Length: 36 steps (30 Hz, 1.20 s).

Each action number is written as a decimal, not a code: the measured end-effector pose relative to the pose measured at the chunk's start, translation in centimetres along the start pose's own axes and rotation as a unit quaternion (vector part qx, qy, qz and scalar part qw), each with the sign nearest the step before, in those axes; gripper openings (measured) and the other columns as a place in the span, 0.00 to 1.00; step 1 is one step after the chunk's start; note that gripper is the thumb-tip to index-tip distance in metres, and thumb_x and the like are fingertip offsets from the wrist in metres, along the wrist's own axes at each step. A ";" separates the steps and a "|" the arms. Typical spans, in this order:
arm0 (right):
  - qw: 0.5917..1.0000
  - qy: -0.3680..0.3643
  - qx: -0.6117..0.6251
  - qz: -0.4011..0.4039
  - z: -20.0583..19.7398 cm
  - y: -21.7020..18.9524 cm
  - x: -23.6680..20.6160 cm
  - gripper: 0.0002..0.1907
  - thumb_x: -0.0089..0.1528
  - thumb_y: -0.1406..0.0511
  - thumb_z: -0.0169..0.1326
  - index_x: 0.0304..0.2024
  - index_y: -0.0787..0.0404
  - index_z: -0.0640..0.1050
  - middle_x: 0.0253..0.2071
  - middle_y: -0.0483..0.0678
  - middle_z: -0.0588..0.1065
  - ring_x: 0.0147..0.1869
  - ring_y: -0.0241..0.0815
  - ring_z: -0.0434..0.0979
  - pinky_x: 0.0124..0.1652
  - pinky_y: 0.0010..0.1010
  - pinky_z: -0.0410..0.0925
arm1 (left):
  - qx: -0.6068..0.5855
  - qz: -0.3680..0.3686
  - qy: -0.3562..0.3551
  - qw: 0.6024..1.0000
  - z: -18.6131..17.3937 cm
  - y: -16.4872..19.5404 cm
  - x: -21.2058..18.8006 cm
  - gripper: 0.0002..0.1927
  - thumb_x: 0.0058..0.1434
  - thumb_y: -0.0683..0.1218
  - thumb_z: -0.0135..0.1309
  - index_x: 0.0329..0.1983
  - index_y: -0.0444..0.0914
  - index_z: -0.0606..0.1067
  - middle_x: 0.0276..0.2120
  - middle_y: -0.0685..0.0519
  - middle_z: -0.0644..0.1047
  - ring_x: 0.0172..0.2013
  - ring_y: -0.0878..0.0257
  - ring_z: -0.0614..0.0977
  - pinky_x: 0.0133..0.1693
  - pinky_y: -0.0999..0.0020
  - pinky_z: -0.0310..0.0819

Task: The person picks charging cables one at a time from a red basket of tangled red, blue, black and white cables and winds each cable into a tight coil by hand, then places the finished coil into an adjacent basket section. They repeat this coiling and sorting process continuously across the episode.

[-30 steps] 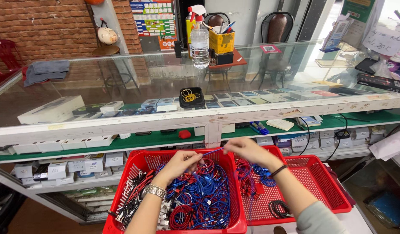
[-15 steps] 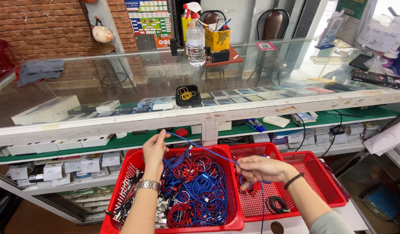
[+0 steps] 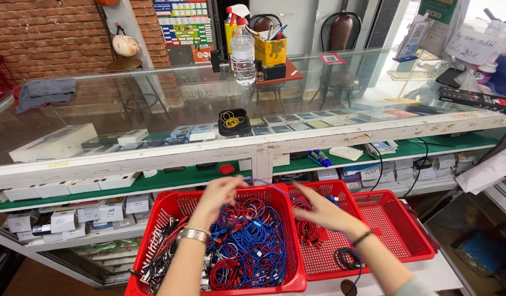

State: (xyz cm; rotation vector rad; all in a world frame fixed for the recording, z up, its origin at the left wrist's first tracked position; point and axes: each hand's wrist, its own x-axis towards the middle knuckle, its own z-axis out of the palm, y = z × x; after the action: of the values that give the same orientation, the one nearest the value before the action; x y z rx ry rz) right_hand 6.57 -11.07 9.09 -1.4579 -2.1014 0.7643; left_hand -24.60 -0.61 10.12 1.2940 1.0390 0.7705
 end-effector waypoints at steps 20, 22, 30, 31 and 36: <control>0.959 0.031 0.265 0.092 11.3 -4.6 3.7 0.16 0.67 0.59 0.47 0.40 0.57 0.84 0.28 0.40 0.75 0.28 0.30 0.72 0.30 0.25 0.70 | -0.202 0.081 -0.118 0.969 5.4 3.8 -2.0 0.14 0.70 0.44 0.42 0.51 0.33 0.75 0.31 0.57 0.79 0.39 0.64 0.81 0.50 0.66 0.74; 0.927 -0.130 0.315 0.155 10.1 -6.4 2.1 0.16 0.70 0.55 0.47 0.43 0.54 0.83 0.25 0.38 0.70 0.25 0.29 0.68 0.28 0.21 0.66 | 0.053 0.108 -0.088 0.989 4.5 4.1 -0.9 0.15 0.70 0.45 0.42 0.51 0.34 0.77 0.36 0.57 0.83 0.42 0.66 0.82 0.48 0.68 0.73; 0.918 -0.003 0.373 0.132 -4.8 -1.8 2.7 0.13 0.66 0.59 0.51 0.40 0.61 0.81 0.25 0.37 0.72 0.24 0.28 0.57 0.25 0.22 0.53 | 0.104 0.058 -0.206 0.971 5.8 0.4 -2.1 0.19 0.74 0.49 0.40 0.44 0.33 0.78 0.26 0.57 0.73 0.32 0.66 0.76 0.44 0.68 0.72; 0.915 0.037 0.381 0.125 -5.0 -1.0 3.0 0.13 0.66 0.59 0.52 0.41 0.61 0.81 0.24 0.37 0.69 0.24 0.28 0.57 0.25 0.21 0.53 | -0.012 0.054 -0.234 0.971 6.4 0.3 -2.2 0.22 0.76 0.50 0.38 0.43 0.31 0.79 0.24 0.57 0.70 0.31 0.66 0.74 0.44 0.68 0.72; 0.914 0.140 0.344 0.164 3.1 -1.5 2.0 0.17 0.67 0.56 0.49 0.42 0.61 0.80 0.28 0.39 0.77 0.29 0.29 0.72 0.30 0.21 0.67 | -0.224 0.093 -0.250 0.937 8.1 1.3 -1.9 0.17 0.77 0.48 0.41 0.44 0.31 0.76 0.26 0.59 0.70 0.32 0.67 0.73 0.54 0.66 0.75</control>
State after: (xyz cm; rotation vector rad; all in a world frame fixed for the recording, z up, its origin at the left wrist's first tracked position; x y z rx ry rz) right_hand 2.89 -10.11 7.93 -1.4026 -1.1934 1.1860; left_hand -17.74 -5.22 11.44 1.1103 0.3081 0.7145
